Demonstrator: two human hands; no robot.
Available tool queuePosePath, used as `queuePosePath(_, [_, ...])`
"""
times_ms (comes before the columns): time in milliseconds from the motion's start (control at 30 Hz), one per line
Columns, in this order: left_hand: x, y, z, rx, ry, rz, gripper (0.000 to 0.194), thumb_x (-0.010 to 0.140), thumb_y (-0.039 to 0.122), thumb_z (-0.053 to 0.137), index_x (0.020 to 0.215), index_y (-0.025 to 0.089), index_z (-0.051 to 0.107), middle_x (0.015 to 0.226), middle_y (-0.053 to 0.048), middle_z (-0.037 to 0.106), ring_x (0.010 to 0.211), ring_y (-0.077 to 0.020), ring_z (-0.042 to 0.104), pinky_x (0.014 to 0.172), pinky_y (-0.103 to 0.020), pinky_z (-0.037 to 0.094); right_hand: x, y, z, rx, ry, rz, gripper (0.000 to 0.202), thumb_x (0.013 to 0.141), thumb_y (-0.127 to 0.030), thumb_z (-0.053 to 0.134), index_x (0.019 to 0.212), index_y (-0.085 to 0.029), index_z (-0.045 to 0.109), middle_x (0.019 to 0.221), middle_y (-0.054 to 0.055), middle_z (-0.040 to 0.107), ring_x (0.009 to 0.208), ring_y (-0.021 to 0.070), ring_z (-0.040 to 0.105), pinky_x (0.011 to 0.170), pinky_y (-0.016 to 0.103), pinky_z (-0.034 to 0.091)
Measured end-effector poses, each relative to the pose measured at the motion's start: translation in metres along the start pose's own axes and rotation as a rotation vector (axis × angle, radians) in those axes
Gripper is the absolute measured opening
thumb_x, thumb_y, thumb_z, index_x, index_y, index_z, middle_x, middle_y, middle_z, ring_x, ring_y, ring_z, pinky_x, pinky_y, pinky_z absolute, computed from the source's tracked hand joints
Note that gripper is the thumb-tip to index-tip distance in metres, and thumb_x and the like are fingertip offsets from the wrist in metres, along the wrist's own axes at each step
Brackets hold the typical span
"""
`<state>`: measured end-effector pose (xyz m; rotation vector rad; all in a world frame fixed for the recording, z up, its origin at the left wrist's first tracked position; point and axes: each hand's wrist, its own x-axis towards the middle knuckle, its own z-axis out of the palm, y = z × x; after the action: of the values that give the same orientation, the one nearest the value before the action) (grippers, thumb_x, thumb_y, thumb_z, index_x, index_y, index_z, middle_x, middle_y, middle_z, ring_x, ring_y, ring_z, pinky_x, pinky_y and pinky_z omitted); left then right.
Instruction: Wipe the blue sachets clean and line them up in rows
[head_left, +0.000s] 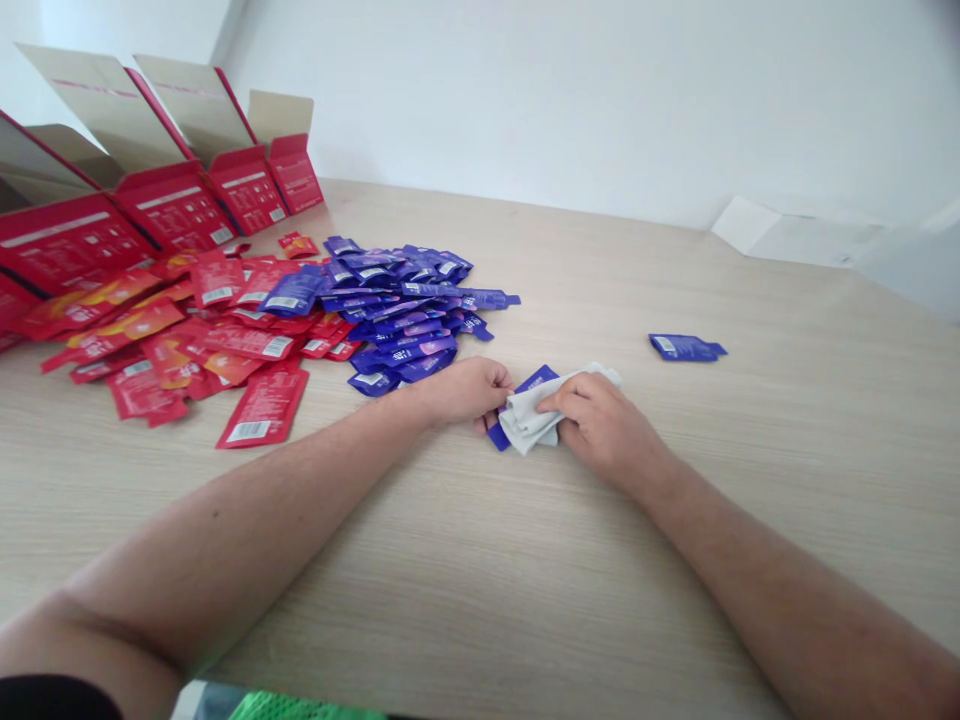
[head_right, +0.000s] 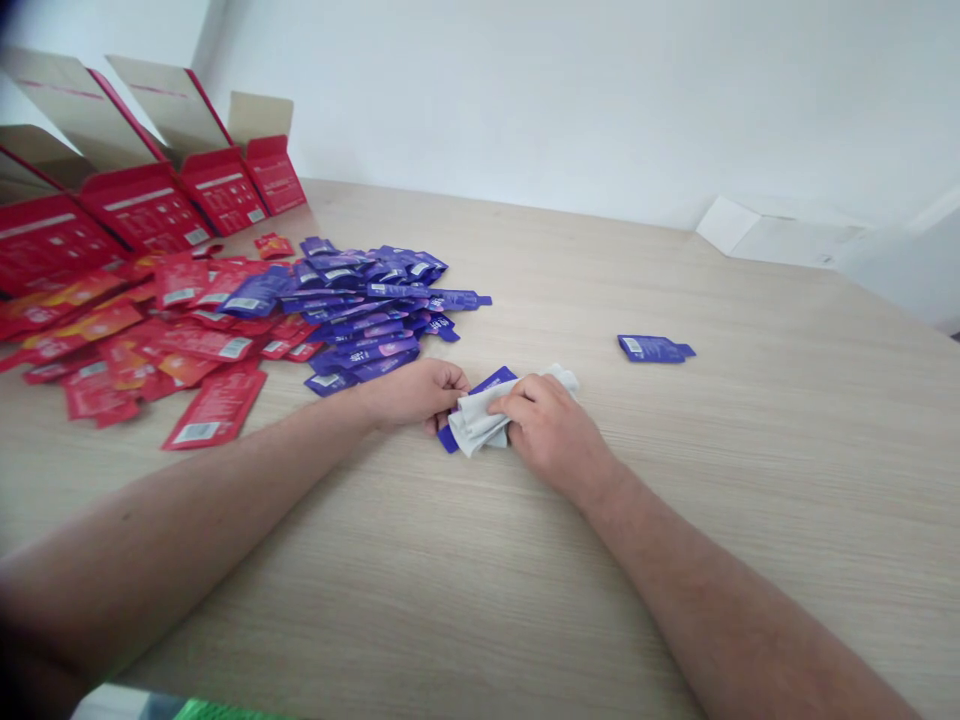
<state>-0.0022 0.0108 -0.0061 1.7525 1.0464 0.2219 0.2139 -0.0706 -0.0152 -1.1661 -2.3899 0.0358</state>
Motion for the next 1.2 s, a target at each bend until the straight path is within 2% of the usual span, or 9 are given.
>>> queuePosePath(67, [0.0, 0.0, 0.0, -0.012, 0.009, 0.007, 0.009, 0.087, 0.019, 0.056, 0.083, 0.016, 0.065, 0.06, 0.001, 0.066, 0.049, -0.0106, 0.062, 0.046, -0.018, 0.048, 0.0, -0.002, 0.002, 0.011, -0.012, -0.021, 0.031, 0.086, -0.004, 0.057, 0.107, -0.021, 0.073, 0.101, 0.009, 0.064, 0.099, 0.0245, 0.058, 0.092, 0.043, 0.049])
queuePosePath(200, [-0.002, 0.0, 0.001, -0.047, 0.003, 0.016, 0.011, 0.089, 0.021, 0.057, 0.085, 0.015, 0.064, 0.059, 0.001, 0.065, 0.049, -0.0103, 0.061, 0.047, -0.018, 0.05, 0.002, -0.014, 0.006, 0.052, -0.115, -0.15, 0.028, 0.088, -0.007, 0.058, 0.105, -0.022, 0.074, 0.099, 0.007, 0.065, 0.1, 0.024, 0.058, 0.091, 0.04, 0.05])
queuePosePath(367, [-0.002, 0.0, 0.0, -0.072, -0.019, 0.018, 0.011, 0.091, 0.022, 0.055, 0.086, 0.016, 0.063, 0.061, 0.001, 0.065, 0.049, -0.0096, 0.061, 0.045, -0.017, 0.048, 0.0, -0.006, 0.003, 0.018, 0.009, 0.003, 0.03, 0.087, -0.005, 0.058, 0.107, -0.021, 0.073, 0.101, 0.009, 0.064, 0.1, 0.0252, 0.058, 0.094, 0.043, 0.048])
queuePosePath(533, [-0.003, 0.001, -0.002, -0.074, -0.05, 0.028, 0.008, 0.087, 0.021, 0.058, 0.084, 0.016, 0.064, 0.058, 0.002, 0.064, 0.048, -0.0099, 0.061, 0.046, -0.017, 0.049, 0.002, -0.016, 0.006, 0.066, -0.078, -0.143, 0.028, 0.09, -0.008, 0.057, 0.105, -0.023, 0.074, 0.099, 0.008, 0.065, 0.101, 0.0244, 0.058, 0.092, 0.042, 0.05])
queuePosePath(733, [-0.006, 0.003, 0.0, -0.082, -0.091, 0.069, 0.007, 0.083, 0.021, 0.059, 0.081, 0.017, 0.064, 0.06, 0.004, 0.065, 0.048, -0.009, 0.059, 0.044, -0.017, 0.046, 0.002, -0.009, 0.003, 0.027, 0.052, -0.001, 0.034, 0.086, -0.005, 0.058, 0.111, -0.023, 0.073, 0.101, 0.009, 0.064, 0.099, 0.025, 0.058, 0.092, 0.043, 0.05])
queuePosePath(867, [-0.005, 0.001, -0.001, -0.097, -0.136, 0.08, 0.008, 0.083, 0.019, 0.056, 0.083, 0.016, 0.064, 0.061, 0.003, 0.064, 0.046, -0.0081, 0.057, 0.043, -0.016, 0.045, 0.002, -0.018, 0.002, 0.054, -0.064, -0.161, 0.028, 0.089, -0.008, 0.059, 0.105, -0.024, 0.074, 0.099, 0.007, 0.065, 0.1, 0.0244, 0.058, 0.092, 0.041, 0.05])
queuePosePath(933, [-0.004, -0.001, -0.001, -0.09, -0.145, 0.088, 0.008, 0.083, 0.02, 0.057, 0.083, 0.016, 0.064, 0.062, 0.003, 0.065, 0.047, -0.0082, 0.058, 0.044, -0.016, 0.045, 0.001, -0.019, 0.002, 0.051, -0.052, -0.147, 0.029, 0.088, -0.007, 0.058, 0.107, -0.023, 0.074, 0.099, 0.007, 0.066, 0.1, 0.0245, 0.058, 0.092, 0.042, 0.05])
queuePosePath(1033, [-0.002, -0.006, -0.002, -0.086, -0.15, 0.1, 0.007, 0.082, 0.021, 0.058, 0.084, 0.016, 0.064, 0.063, 0.003, 0.065, 0.048, -0.0088, 0.058, 0.044, -0.017, 0.046, 0.0, -0.013, 0.001, 0.032, 0.031, -0.04, 0.033, 0.086, -0.004, 0.057, 0.11, -0.021, 0.072, 0.103, 0.009, 0.064, 0.1, 0.0248, 0.058, 0.091, 0.043, 0.051])
queuePosePath(1200, [-0.002, -0.008, -0.001, -0.15, -0.135, 0.127, 0.007, 0.076, 0.014, 0.058, 0.08, 0.017, 0.062, 0.059, 0.006, 0.059, 0.048, -0.0084, 0.056, 0.047, -0.018, 0.047, -0.002, -0.011, 0.003, 0.023, -0.053, -0.112, 0.033, 0.086, -0.006, 0.06, 0.11, -0.025, 0.073, 0.101, 0.008, 0.065, 0.1, 0.026, 0.059, 0.088, 0.044, 0.053])
